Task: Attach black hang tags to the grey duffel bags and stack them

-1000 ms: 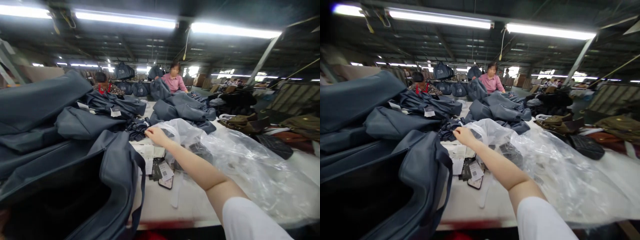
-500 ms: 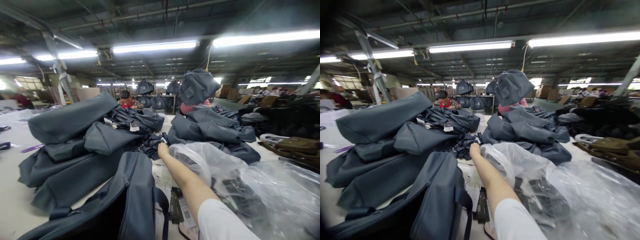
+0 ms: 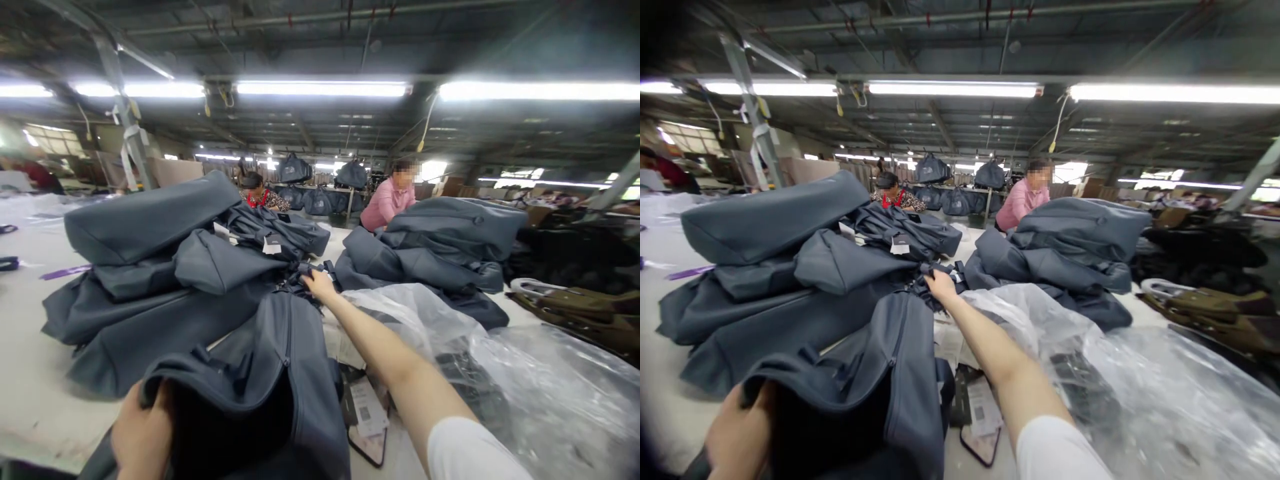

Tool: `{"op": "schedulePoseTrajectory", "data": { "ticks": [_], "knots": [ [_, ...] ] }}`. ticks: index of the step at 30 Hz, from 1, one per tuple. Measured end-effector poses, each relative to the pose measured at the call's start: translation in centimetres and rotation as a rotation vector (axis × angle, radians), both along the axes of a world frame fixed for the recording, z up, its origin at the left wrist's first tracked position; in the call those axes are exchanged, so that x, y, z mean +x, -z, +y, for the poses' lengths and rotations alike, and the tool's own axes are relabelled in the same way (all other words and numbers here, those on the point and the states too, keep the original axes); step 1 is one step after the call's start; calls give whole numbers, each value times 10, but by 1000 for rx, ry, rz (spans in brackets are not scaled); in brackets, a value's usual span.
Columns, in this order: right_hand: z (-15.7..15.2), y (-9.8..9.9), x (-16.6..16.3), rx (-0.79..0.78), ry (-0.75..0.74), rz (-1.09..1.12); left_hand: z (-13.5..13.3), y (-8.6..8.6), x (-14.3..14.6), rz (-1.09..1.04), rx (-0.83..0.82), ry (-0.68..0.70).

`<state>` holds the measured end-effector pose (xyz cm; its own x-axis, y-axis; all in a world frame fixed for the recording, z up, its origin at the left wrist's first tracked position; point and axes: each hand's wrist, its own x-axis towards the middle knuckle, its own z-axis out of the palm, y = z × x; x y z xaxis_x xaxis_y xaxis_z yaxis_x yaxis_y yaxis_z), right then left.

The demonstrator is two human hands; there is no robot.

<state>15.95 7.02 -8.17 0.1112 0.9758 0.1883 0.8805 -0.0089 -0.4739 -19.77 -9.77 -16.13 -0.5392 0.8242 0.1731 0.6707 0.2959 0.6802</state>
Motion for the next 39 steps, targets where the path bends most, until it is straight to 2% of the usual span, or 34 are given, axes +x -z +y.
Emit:
{"op": "schedulePoseTrajectory", "data": {
  "ticks": [4, 6, 8, 10, 12, 16, 18, 20, 21, 22, 23, 25, 27, 28, 30, 32, 34, 36, 37, 39],
  "knots": [
    [-27, -70, -12, 243, -91, 82, 4, -11, 1, -93, -32, 27],
    [-45, -103, -23, 383, -192, 288, -3, -22, -4, -142, -15, 49],
    [-65, -131, -43, 446, -341, 590, -12, -32, -10, -175, -1, 95],
    [-88, -154, -69, 394, -504, 825, -25, -42, -15, -188, 4, 153],
    [-115, -175, -98, 295, -668, 948, -45, -52, -18, -170, 32, 214],
    [-176, -206, -142, -2, -979, 1064, -106, -76, -13, -26, 368, 256],
    [-204, -211, -154, -201, -1144, 1110, -138, -88, -6, -186, 437, 452],
    [-226, -205, -161, -451, -1324, 1145, -162, -95, 1, -588, 325, 739],
    [-232, -197, -164, -590, -1399, 1154, -169, -96, 3, -808, 264, 824],
    [-236, -185, -167, -726, -1461, 1136, -172, -96, 3, -1008, 236, 832],
    [-236, -171, -170, -846, -1509, 1073, -174, -93, 1, -1171, 251, 761],
    [-230, -134, -176, -955, -1538, 837, -172, -85, -7, -1333, 348, 474],
    [-220, -94, -182, -905, -1486, 538, -170, -72, -16, -1256, 396, 186],
    [-216, -74, -184, -865, -1423, 400, -169, -65, -20, -1135, 379, 117],
    [-212, -41, -189, -835, -1315, 180, -169, -51, -23, -823, 312, 129],
    [-215, -19, -193, -894, -1277, -23, -170, -40, -20, -592, 226, 253],
    [-222, -9, -197, -927, -1252, -255, -170, -32, -15, -521, 155, 351],
    [-229, -8, -200, -857, -1200, -470, -169, -28, -11, -550, 114, 368],
    [-232, -11, -202, -786, -1172, -531, -168, -27, -10, -570, 109, 357],
    [-236, -20, -204, -637, -1142, -483, -167, -28, -10, -581, 119, 320]
  ]
}}
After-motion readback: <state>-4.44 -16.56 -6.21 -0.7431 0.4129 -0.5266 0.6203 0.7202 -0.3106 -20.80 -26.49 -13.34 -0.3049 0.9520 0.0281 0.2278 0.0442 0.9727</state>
